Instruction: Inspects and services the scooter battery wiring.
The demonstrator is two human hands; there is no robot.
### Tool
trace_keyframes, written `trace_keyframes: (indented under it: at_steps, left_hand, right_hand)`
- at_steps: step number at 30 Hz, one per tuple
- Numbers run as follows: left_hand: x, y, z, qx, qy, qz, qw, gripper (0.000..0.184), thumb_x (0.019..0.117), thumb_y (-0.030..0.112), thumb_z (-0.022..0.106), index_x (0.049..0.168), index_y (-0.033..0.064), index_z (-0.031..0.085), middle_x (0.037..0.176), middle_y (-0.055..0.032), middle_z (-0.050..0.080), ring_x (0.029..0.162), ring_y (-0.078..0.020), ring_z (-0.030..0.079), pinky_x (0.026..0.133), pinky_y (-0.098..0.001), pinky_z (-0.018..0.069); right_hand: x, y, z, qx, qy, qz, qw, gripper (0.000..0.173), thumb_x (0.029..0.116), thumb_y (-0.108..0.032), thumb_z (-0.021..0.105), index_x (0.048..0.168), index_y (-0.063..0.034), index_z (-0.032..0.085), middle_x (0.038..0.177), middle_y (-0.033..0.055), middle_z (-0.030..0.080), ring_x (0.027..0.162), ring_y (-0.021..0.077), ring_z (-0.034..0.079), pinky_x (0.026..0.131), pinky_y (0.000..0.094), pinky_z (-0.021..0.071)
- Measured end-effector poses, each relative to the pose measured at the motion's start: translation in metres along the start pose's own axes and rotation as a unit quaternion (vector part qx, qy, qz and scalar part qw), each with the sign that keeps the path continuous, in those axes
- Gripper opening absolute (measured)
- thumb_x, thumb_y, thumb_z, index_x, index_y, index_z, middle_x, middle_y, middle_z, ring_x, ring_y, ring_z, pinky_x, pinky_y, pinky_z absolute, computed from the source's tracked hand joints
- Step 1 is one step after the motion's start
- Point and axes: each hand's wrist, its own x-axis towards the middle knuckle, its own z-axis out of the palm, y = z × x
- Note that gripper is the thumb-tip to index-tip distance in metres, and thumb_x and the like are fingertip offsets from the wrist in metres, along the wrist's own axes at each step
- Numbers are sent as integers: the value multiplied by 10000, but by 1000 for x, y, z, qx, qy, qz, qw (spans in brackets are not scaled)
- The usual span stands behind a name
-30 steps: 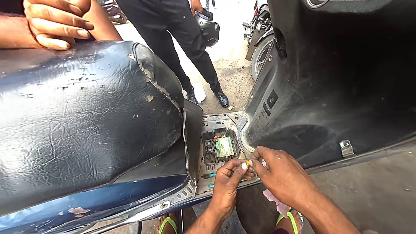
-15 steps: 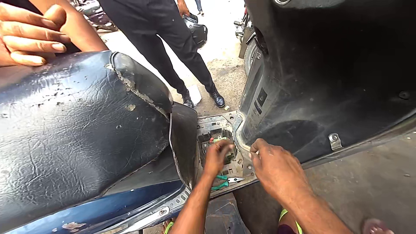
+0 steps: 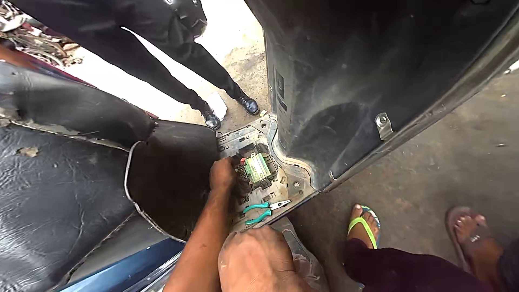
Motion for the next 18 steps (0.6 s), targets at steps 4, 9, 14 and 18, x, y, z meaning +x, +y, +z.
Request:
trace_keyframes:
  at_steps: [4, 9, 14, 18]
  left_hand:
    - [7, 1, 1, 15, -9, 3, 1000, 122, 974, 134, 673, 1054, 118, 763, 1037, -174, 743, 1013, -399, 715, 868, -633, 573]
    - [17, 2, 1, 15, -36, 9, 999, 136, 966, 125, 664, 1048, 128, 772, 1045, -167, 745, 1019, -385, 717, 867, -634, 571]
    - [21, -2, 3, 21, -44, 15, 999, 136, 959, 138, 678, 1044, 153, 784, 1034, -146, 755, 1006, -357, 727, 863, -617, 580]
    - [22, -3, 6, 23, -46, 24, 998, 125, 977, 180, 676, 1042, 166, 782, 1041, -140, 753, 1025, -356, 720, 877, -612, 576]
  right_hand:
    - [4, -7, -5, -9, 10, -16, 1000, 220, 1004, -19, 433, 1092, 2, 633, 948, 167, 681, 893, 328, 695, 676, 457, 552]
    - [18, -22, -4, -26, -14, -24, 999, 318, 1025, -13, 379, 1239, 12, 614, 1196, 177, 683, 1104, 330, 674, 860, 463, 558]
    - [23, -27, -2, -16, -4, -37, 999, 241, 1004, -18, 433, 1127, 17, 638, 1048, 178, 683, 973, 336, 686, 725, 464, 559]
    - [31, -40, 6, -26, 21, -8, 999, 302, 1020, -8, 395, 1184, -3, 649, 1147, 166, 689, 1066, 333, 677, 812, 465, 571]
